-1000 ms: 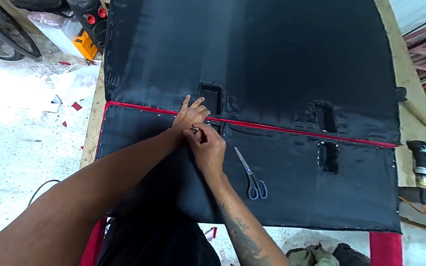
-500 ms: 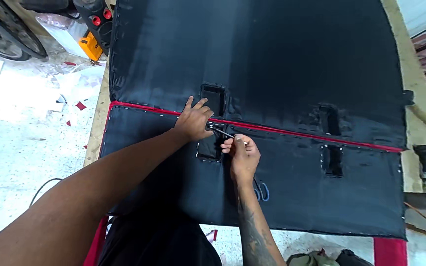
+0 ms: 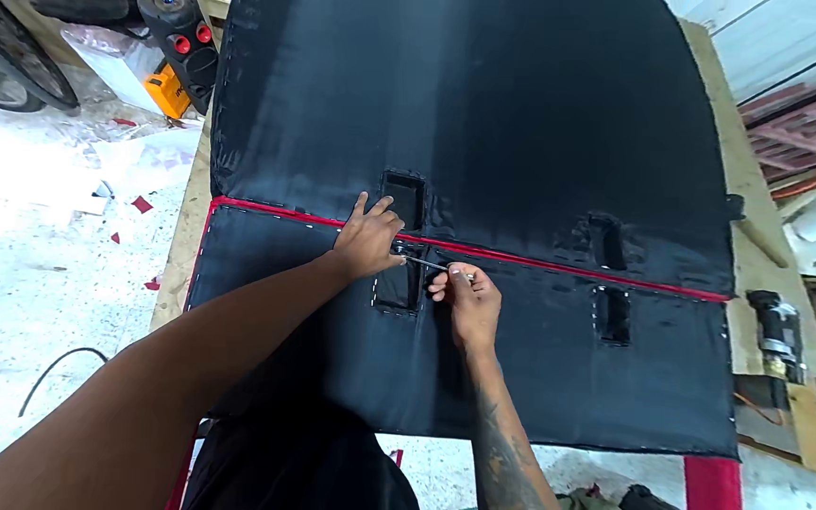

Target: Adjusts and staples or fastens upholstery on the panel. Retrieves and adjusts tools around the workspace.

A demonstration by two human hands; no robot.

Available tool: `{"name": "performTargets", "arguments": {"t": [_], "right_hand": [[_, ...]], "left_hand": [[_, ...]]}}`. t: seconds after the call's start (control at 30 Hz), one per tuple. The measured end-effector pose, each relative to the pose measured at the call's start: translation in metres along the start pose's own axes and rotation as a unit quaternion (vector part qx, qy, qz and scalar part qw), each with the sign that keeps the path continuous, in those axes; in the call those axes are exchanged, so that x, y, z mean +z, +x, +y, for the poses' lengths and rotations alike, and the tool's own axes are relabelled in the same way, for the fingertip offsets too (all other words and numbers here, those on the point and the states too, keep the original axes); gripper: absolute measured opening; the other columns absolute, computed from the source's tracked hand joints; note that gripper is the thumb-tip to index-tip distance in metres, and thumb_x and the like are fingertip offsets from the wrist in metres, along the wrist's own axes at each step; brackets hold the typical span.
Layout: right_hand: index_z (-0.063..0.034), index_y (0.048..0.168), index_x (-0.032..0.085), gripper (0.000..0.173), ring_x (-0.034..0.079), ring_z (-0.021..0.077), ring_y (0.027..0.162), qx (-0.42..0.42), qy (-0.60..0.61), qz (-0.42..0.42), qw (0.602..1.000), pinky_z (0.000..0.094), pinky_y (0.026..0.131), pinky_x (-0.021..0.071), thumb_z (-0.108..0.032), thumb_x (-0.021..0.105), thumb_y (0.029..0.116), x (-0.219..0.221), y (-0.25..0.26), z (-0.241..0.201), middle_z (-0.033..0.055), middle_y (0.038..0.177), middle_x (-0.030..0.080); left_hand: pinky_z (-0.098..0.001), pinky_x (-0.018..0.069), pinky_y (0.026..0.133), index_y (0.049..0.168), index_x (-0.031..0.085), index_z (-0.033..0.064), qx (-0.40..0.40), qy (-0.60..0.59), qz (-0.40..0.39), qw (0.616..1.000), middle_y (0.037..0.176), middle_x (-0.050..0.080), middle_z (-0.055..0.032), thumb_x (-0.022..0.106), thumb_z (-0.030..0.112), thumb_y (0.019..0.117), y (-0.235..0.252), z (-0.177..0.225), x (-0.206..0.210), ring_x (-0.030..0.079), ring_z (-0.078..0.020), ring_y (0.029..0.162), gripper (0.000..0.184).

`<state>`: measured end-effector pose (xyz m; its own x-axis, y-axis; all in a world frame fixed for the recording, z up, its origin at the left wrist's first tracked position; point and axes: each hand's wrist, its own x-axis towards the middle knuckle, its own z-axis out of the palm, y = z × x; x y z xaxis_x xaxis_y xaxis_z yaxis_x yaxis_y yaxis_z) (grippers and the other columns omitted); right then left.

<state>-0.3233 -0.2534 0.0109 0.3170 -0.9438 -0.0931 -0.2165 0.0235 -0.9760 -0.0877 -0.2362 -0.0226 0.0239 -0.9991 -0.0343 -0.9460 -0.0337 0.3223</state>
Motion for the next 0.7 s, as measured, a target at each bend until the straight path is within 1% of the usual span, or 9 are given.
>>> {"name": "performTargets", "arguments": {"t": [0.1,0.2,0.3,0.33,0.47,0.53,0.57,0.63,0.7], "right_hand": [[-0.0084,0.112,0.072,0.015,0.072,0.018,0.067,-0.089,-0.116,-0.041,0.988,0.0361,0.061,0.065,-0.017,0.068,0.0998,0.02,-0.012,-0.026,0.0044,0.084,0.075],[-0.0152,0.106,0.075,0.016,0.07,0.0068,0.067,-0.176,-0.235,-0.077,0.953,0.0297,0.061,0.0635,-0.025,0.075,0.0943,0.046,-0.016,-0.043,-0.0046,0.085,0.074],[-0.0172,0.102,0.075,0.016,0.063,0.004,0.064,-0.22,-0.292,-0.096,0.926,0.0281,0.059,0.0575,-0.03,0.077,0.0927,0.071,-0.008,-0.046,-0.0066,0.079,0.07],[-0.0182,0.101,0.075,0.017,0.062,0.0034,0.064,-0.225,-0.3,-0.098,0.922,0.0281,0.059,0.0569,-0.032,0.076,0.0929,0.078,-0.003,-0.044,-0.0077,0.077,0.068],[-0.0196,0.099,0.075,0.014,0.061,0.0027,0.062,-0.234,-0.298,-0.081,0.922,0.028,0.057,0.0546,-0.033,0.076,0.0935,0.093,0.009,-0.041,-0.0092,0.074,0.067],[-0.0199,0.101,0.075,0.014,0.065,0.0016,0.065,-0.226,-0.279,-0.071,0.931,0.0273,0.059,0.0584,-0.032,0.075,0.0941,0.088,0.009,-0.041,-0.01,0.077,0.07],[-0.0179,0.104,0.073,0.015,0.069,0.0039,0.067,-0.21,-0.254,-0.065,0.942,0.0288,0.061,0.0619,-0.03,0.074,0.0952,0.082,0.008,-0.041,-0.0081,0.08,0.073],[-0.0097,0.111,0.069,0.017,0.074,0.0157,0.07,-0.146,-0.144,-0.038,0.978,0.0367,0.062,0.0661,-0.023,0.068,0.1003,0.064,0.007,-0.034,0.0015,0.084,0.075],[-0.0028,0.115,0.065,0.022,0.075,0.0241,0.074,-0.035,-0.001,0.023,0.999,0.0419,0.066,0.0652,-0.021,0.057,0.1062,0.038,0.01,-0.017,0.0108,0.088,0.075]], "left_hand": [[-0.0667,0.0078,0.124,0.132,0.066,0.0213,0.001,0.001,0.003,1.0,0.141,0.061,0.0039,0.064,0.066,0.0849,0.0,-0.003,0.002,0.027,-0.0249,0.154,0.065],[-0.0667,0.0082,0.124,0.133,0.065,0.0209,0.007,-0.006,-0.002,1.0,0.141,0.061,0.0035,0.068,0.057,0.0867,-0.001,-0.003,-0.001,0.027,-0.0251,0.154,0.059],[-0.0665,0.011,0.124,0.133,0.065,0.0204,0.014,-0.012,0.004,1.0,0.14,0.062,0.004,0.061,0.029,0.0954,-0.003,-0.004,-0.002,0.029,-0.0248,0.154,0.039],[-0.0664,0.012,0.124,0.133,0.066,0.0202,0.02,-0.013,0.01,1.0,0.139,0.063,0.0039,0.057,0.027,0.0975,-0.003,-0.006,-0.001,0.03,-0.0248,0.153,0.037],[-0.0652,0.0131,0.124,0.13,0.067,0.0229,0.025,-0.021,0.038,0.999,0.137,0.064,0.0058,0.06,0.042,0.0909,-0.004,-0.01,0.005,0.03,-0.0237,0.153,0.044],[-0.0646,0.0108,0.125,0.13,0.067,0.0241,0.02,-0.022,0.035,0.999,0.139,0.062,0.0069,0.065,0.045,0.0866,-0.003,-0.009,0.006,0.027,-0.0232,0.154,0.048],[-0.0645,0.0097,0.125,0.131,0.067,0.0237,0.016,-0.026,0.03,0.999,0.139,0.062,0.0066,0.068,0.043,0.0855,-0.004,-0.007,0.004,0.027,-0.0233,0.154,0.049],[-0.0649,0.008,0.125,0.132,0.066,0.0227,0.002,-0.019,0.01,1.0,0.141,0.061,0.0058,0.065,0.048,0.0898,-0.003,-0.004,-0.001,0.026,-0.024,0.154,0.049],[-0.0657,0.0082,0.125,0.133,0.066,0.0218,-0.002,-0.01,0.001,1.0,0.141,0.061,0.0052,0.064,0.054,0.0908,-0.001,-0.001,0.0,0.027,-0.024,0.154,0.053]]}}
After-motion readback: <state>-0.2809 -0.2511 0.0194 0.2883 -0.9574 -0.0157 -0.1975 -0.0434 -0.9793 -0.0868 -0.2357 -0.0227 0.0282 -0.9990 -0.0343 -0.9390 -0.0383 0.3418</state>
